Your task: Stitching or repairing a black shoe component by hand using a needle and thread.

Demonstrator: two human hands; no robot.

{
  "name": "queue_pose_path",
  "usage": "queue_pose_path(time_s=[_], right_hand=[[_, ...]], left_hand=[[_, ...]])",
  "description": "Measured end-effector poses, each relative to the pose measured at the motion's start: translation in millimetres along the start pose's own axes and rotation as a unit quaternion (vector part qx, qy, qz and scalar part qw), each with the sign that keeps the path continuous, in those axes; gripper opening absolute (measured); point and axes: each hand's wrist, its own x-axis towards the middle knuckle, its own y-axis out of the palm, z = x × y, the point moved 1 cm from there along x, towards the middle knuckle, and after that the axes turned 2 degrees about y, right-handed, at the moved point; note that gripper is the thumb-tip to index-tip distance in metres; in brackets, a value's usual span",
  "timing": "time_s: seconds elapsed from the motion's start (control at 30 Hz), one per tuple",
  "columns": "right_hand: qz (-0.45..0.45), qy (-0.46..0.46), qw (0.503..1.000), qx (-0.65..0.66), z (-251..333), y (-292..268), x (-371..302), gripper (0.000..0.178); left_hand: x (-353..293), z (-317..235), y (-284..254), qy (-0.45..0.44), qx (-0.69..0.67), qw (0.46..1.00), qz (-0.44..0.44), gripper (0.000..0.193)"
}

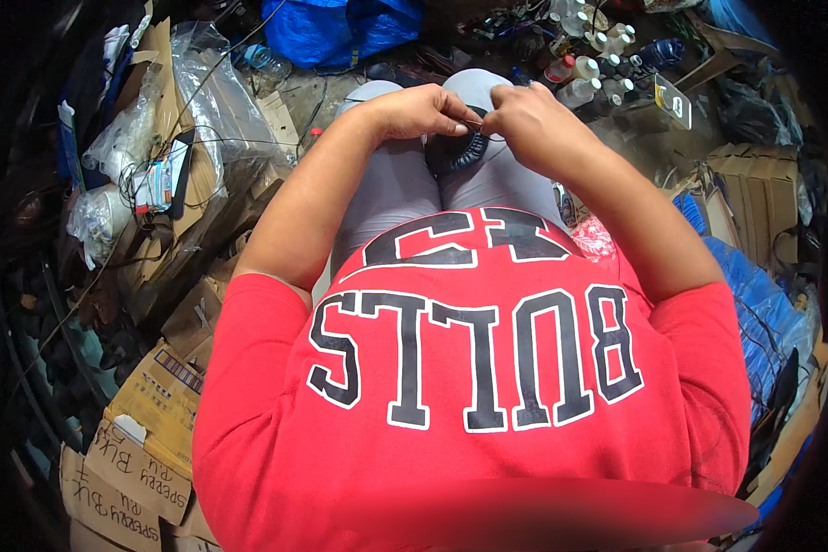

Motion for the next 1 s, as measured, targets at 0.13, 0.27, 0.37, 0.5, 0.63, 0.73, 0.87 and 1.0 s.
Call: queue_pose_path(time_s=[0.13, 0.27, 0.37, 0.5, 0.63, 0.73, 0.87, 1.0], right_hand=[[0.060, -0.026, 0.997, 0.048, -11.4, 3.0, 19.2, 0.017], [0.122, 0.019, 0.971, 0.204, -26.5, 22.3, 29.9, 0.012], [0.104, 0.101, 0.921, 0.361, -35.7, 36.1, 17.5, 0.011], [0.057, 0.229, 0.731, 0.640, -59.3, 40.5, 0.6, 0.030], [-0.055, 0.015, 0.953, 0.299, -44.5, 49.9, -10.8, 0.023], [-0.143, 0.100, 0.945, 0.278, -60.1, 71.3, -11.5, 0.023], [-0.314, 0.274, 0.530, 0.738, -64.9, 79.9, 9.5, 0.031], [-0.210, 0.218, 0.264, 0.916, -36.9, 52.0, 11.7, 0.045]], left_hand=[[9.6, 10.3, -3.1, -0.010, -0.022, 1.000, 0.011, 0.033], [17.6, 10.1, -2.1, 0.019, -0.047, 0.996, -0.071, 0.032], [12.9, 3.7, 2.9, 0.014, -0.028, 0.994, -0.108, 0.030], [-24.2, -3.7, 13.8, 0.048, 0.208, 0.926, -0.313, 0.034], [-89.1, -4.2, 11.8, -0.071, 0.191, 0.962, -0.180, 0.030], [-107.3, -10.4, -14.2, -0.185, 0.206, 0.939, -0.205, 0.024], [-81.3, -15.1, -9.4, 0.081, -0.037, 0.922, -0.378, 0.030], [-39.3, -53.8, 26.3, 0.152, -0.547, 0.759, -0.317, 0.037]])
